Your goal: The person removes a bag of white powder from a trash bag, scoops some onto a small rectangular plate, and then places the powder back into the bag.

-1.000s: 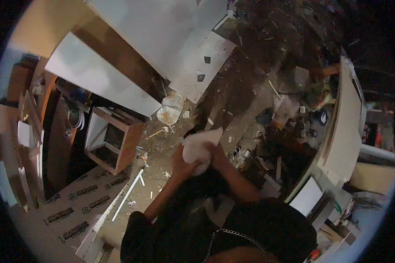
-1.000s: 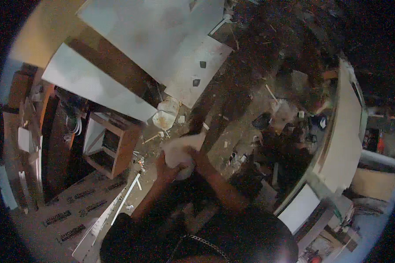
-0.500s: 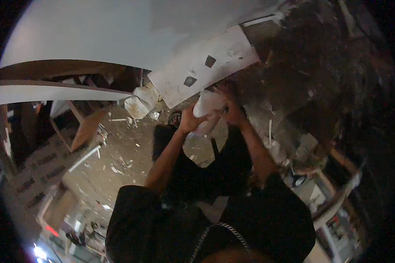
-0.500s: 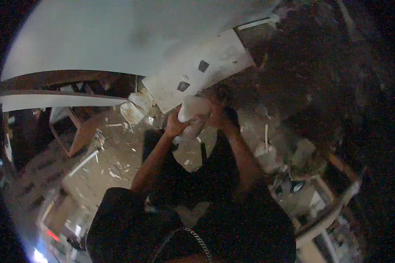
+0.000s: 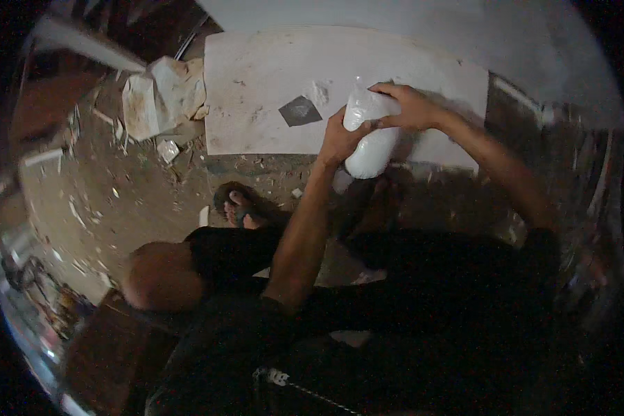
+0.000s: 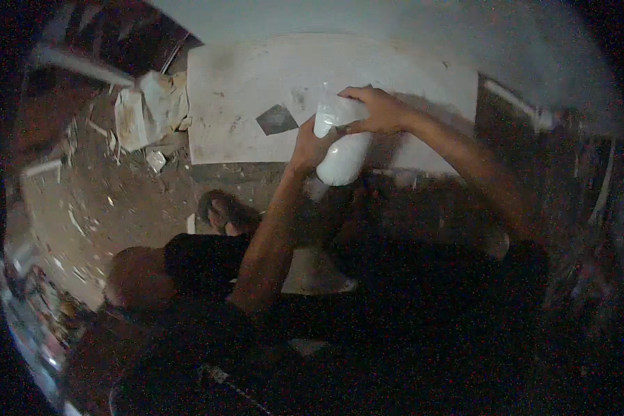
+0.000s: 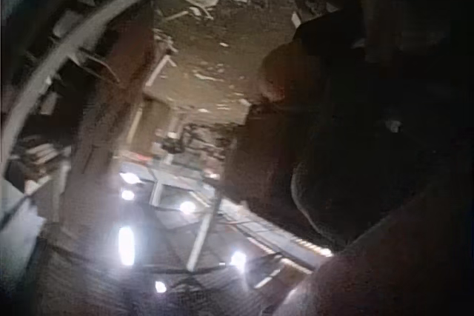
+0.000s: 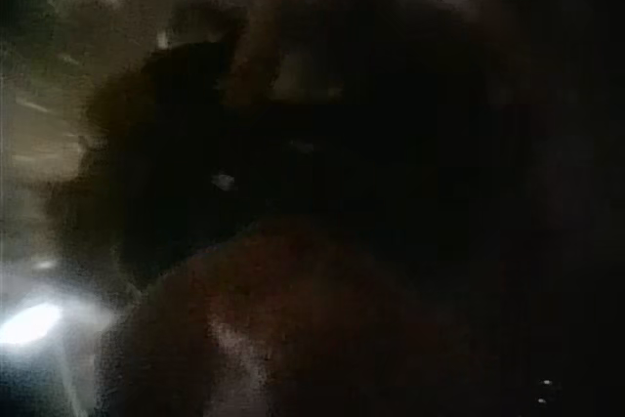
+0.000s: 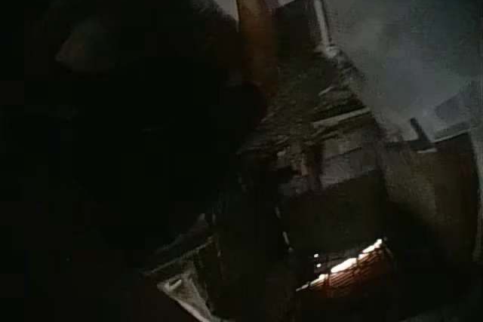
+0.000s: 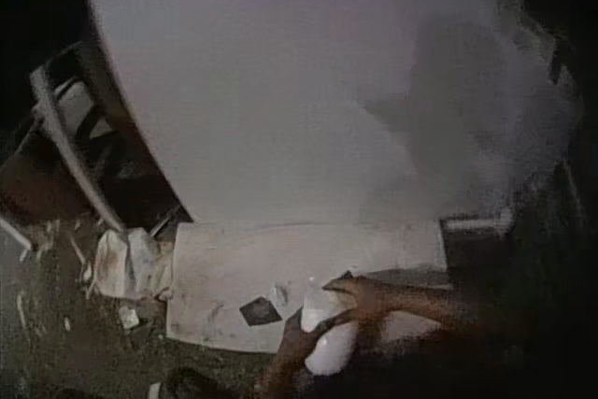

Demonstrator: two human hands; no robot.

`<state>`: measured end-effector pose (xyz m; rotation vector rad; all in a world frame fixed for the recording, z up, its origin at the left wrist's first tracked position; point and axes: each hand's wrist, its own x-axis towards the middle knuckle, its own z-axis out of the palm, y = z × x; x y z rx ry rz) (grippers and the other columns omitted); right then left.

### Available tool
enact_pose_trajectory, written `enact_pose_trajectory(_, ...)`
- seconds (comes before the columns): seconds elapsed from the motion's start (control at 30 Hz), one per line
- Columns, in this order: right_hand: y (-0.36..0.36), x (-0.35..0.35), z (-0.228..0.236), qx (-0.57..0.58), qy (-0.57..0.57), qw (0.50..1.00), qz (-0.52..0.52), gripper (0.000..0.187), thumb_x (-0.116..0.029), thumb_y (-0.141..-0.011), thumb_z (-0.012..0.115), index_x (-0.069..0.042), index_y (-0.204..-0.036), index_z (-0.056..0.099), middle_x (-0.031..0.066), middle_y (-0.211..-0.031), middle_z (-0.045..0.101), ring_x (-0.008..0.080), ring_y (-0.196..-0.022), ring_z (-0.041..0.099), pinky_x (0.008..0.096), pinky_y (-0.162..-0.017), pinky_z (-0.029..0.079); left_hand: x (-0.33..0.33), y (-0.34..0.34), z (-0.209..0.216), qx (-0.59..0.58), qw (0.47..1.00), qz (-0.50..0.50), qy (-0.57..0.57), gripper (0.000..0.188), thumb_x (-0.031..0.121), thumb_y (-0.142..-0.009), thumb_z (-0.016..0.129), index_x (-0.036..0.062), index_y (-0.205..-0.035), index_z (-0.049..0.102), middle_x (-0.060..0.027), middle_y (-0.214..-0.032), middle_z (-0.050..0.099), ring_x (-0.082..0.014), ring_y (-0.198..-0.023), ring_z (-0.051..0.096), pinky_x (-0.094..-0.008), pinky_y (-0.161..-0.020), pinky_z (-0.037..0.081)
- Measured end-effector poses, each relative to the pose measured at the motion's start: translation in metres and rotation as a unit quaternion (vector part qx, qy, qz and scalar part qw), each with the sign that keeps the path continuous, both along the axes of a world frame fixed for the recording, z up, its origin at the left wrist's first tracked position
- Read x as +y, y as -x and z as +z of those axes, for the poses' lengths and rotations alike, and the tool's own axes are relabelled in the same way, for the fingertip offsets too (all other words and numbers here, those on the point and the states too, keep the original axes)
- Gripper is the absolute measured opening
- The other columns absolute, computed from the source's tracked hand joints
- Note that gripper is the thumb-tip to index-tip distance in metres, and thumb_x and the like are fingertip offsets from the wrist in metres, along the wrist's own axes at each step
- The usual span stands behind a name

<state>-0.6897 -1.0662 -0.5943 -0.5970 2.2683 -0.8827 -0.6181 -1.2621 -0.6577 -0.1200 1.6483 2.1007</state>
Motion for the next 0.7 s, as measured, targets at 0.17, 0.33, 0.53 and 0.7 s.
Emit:
enact_pose_trajectory(0.17,0.043,-0.041,-0.018,0.075,-0.003,0.994,0.083,0.074,-0.038,-0.069,0.081,0.001,-0.126,0.053,0.0199,-0.116,0.062,0.0309,-0.109,0.059,0.0399,-0.097,0.045,-0.013,0.011,-0.039,0.012,0.996,0.083,0.012,0.036,0.025,-0.089,0.064,-0.0034,-0.110,0.060,-0.0111,-0.094,0.067,-0.0173,-0.086,0.063,-0.0331,-0.078,0.051)
enact_pose_trajectory(0.33,0.057,-0.038,0.000,-0.115,-0.012,0.990,0.083,0.070,-0.041,-0.069,0.081,0.001,-0.120,0.058,0.0185,-0.109,0.065,0.0278,-0.101,0.062,0.0385,-0.090,0.047,0.008,-0.007,-0.021,-0.035,0.981,0.188,-0.022,0.037,0.032,-0.094,0.058,-0.0034,-0.103,0.063,-0.0101,-0.087,0.068,-0.0163,-0.081,0.063,-0.0334,-0.069,0.051)
enact_pose_trajectory(0.53,0.059,-0.065,-0.027,-0.121,-0.090,0.982,0.115,0.058,-0.040,-0.074,0.076,0.000,-0.113,0.062,0.0175,-0.102,0.067,0.0290,-0.094,0.064,0.0387,-0.086,0.048,0.003,-0.012,-0.038,-0.173,0.962,0.201,-0.062,0.051,0.047,-0.094,0.055,-0.0033,-0.099,0.063,-0.0083,-0.084,0.067,-0.0143,-0.073,0.063,-0.0310,-0.064,0.051)
enact_pose_trajectory(0.7,0.049,-0.064,-0.033,-0.092,-0.096,0.987,0.090,0.052,-0.042,-0.081,0.070,0.000,-0.112,0.063,0.0194,-0.101,0.067,0.0303,-0.094,0.065,0.0395,-0.083,0.049,0.008,-0.017,-0.022,-0.227,0.944,0.213,-0.111,0.055,0.051,-0.095,0.052,-0.0034,-0.097,0.063,-0.0075,-0.081,0.065,-0.0132,-0.069,0.062,-0.0299,-0.060,0.051)
